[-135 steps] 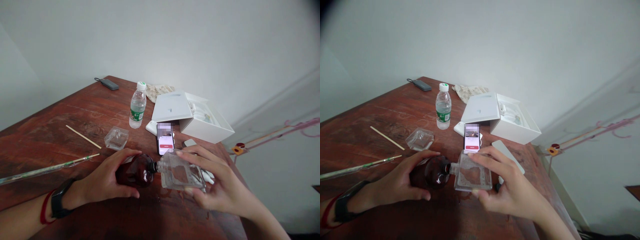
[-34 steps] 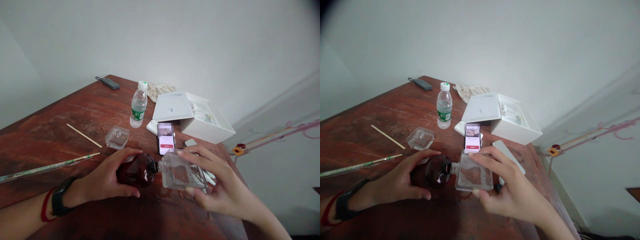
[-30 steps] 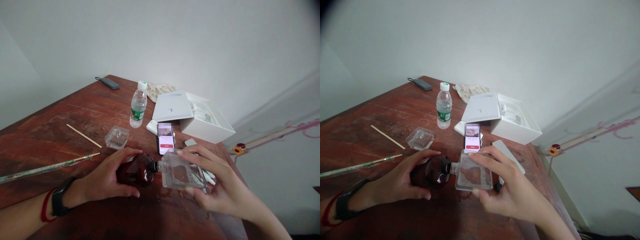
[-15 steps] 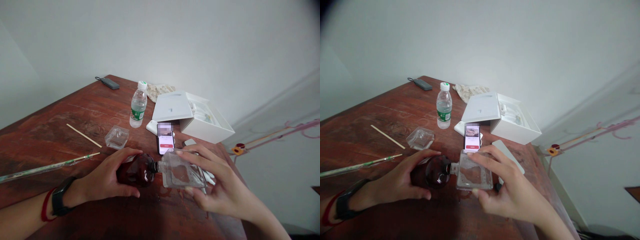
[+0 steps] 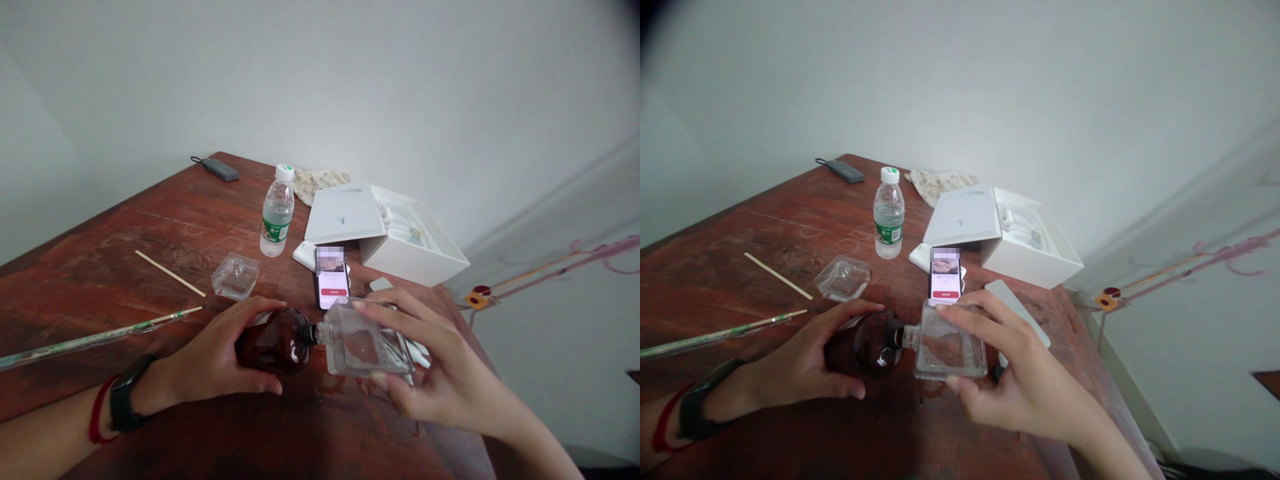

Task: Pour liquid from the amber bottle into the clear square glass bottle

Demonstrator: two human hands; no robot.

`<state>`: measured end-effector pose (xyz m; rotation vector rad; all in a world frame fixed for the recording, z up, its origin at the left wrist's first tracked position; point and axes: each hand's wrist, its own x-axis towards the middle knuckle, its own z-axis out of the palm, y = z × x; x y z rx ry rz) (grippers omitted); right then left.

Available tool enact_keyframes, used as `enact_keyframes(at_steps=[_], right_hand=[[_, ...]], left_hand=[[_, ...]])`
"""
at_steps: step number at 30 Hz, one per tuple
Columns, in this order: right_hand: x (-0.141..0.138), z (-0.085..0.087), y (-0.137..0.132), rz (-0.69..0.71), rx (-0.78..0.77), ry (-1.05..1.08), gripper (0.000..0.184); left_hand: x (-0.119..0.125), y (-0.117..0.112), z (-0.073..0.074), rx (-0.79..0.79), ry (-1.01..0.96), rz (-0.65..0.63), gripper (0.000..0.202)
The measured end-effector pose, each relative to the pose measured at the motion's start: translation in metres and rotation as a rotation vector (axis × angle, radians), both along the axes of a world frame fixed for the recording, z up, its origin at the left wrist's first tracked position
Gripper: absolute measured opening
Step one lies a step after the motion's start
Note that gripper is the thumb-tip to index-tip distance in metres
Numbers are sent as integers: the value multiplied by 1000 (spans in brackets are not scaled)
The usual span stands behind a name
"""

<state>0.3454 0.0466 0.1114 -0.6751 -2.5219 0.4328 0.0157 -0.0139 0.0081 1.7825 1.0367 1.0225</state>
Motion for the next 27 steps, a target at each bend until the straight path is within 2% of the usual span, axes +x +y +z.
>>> enact_keyframes(at_steps=[12, 19, 27], right_hand=[[6, -6, 2, -32, 73, -19, 60], [17, -11, 7, -40, 98, -49, 63], [14, -6, 7, 7, -6, -22, 63]], left_hand=[[5, 2, 4, 78, 5, 31, 93], [8, 5, 6, 97, -9, 46, 92], [12, 1, 12, 41, -44, 60, 86]])
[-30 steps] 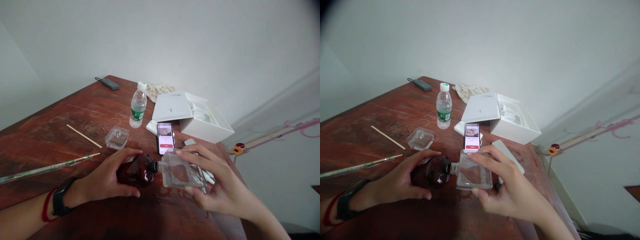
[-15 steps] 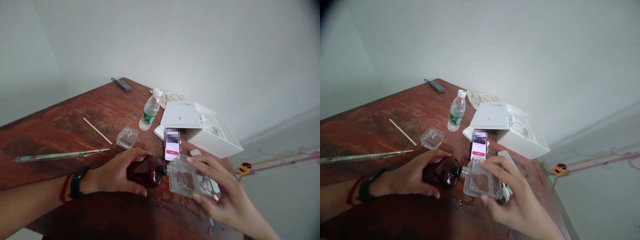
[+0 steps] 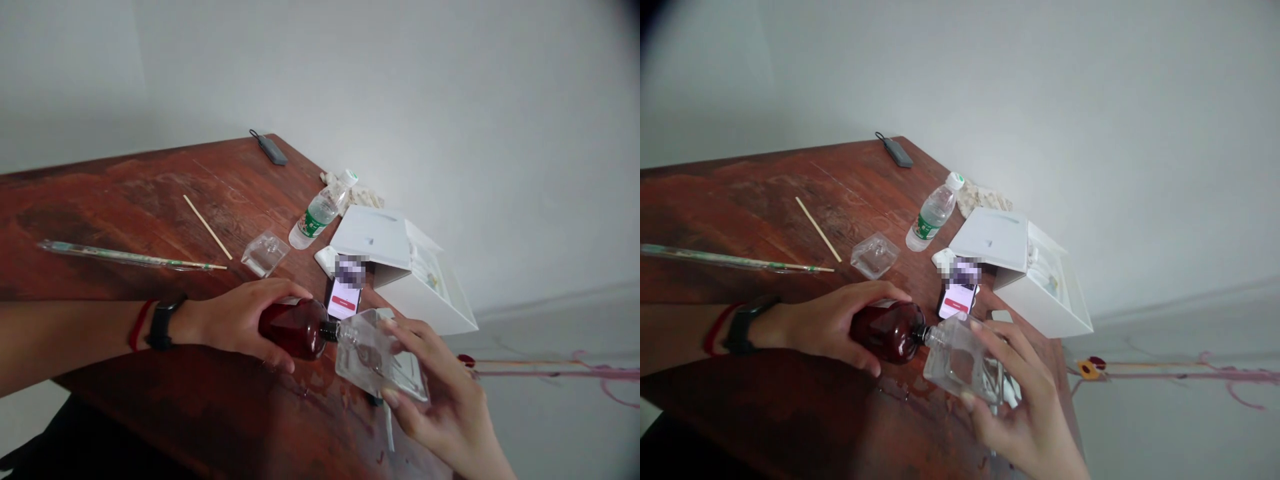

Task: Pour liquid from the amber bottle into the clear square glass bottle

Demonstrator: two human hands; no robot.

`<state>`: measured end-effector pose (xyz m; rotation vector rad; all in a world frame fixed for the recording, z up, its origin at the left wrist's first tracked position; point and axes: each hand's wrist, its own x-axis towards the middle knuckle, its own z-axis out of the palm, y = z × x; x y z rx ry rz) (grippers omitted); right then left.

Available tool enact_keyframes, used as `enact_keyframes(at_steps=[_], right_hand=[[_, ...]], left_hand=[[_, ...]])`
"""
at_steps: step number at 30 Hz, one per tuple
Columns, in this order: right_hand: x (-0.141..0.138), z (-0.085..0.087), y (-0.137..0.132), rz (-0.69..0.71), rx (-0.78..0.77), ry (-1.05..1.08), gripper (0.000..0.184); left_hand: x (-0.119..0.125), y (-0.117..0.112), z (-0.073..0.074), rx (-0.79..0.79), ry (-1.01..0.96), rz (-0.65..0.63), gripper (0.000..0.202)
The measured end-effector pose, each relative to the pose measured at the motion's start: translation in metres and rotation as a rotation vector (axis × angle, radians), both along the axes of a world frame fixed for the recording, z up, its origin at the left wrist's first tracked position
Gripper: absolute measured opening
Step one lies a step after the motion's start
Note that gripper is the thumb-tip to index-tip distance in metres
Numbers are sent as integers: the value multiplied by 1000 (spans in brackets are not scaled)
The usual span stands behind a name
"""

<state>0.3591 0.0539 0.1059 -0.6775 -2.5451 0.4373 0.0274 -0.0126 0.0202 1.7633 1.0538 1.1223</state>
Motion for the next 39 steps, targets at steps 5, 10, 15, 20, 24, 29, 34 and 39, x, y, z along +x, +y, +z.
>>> enact_keyframes(at_steps=[5, 10, 15, 20, 24, 29, 34, 39], right_hand=[[3, -2, -1, -9, 2, -22, 64], [2, -3, -2, -4, -2, -11, 65], [-3, -4, -6, 10, -71, 43, 63], [-5, -7, -7, -33, -27, 57, 56], [-4, -14, -10, -52, -31, 82, 55], [-2, -36, -19, -134, -15, 201, 54], [-5, -54, -26, -116, -70, 316, 57], [-8, -68, -30, -119, -105, 422, 63]], left_hand=[[0, 0, 1, 16, -27, -21, 80], [-1, -1, -1, 1, -18, -16, 84], [-1, -4, 1, -30, -34, 11, 85], [-1, -5, 0, -23, -24, 18, 85], [-1, -6, -5, 11, -44, 37, 87], [-1, -5, -7, 29, -72, 23, 89], [1, -6, -8, -69, -165, -49, 89], [7, -10, -21, -185, -367, -151, 92]])
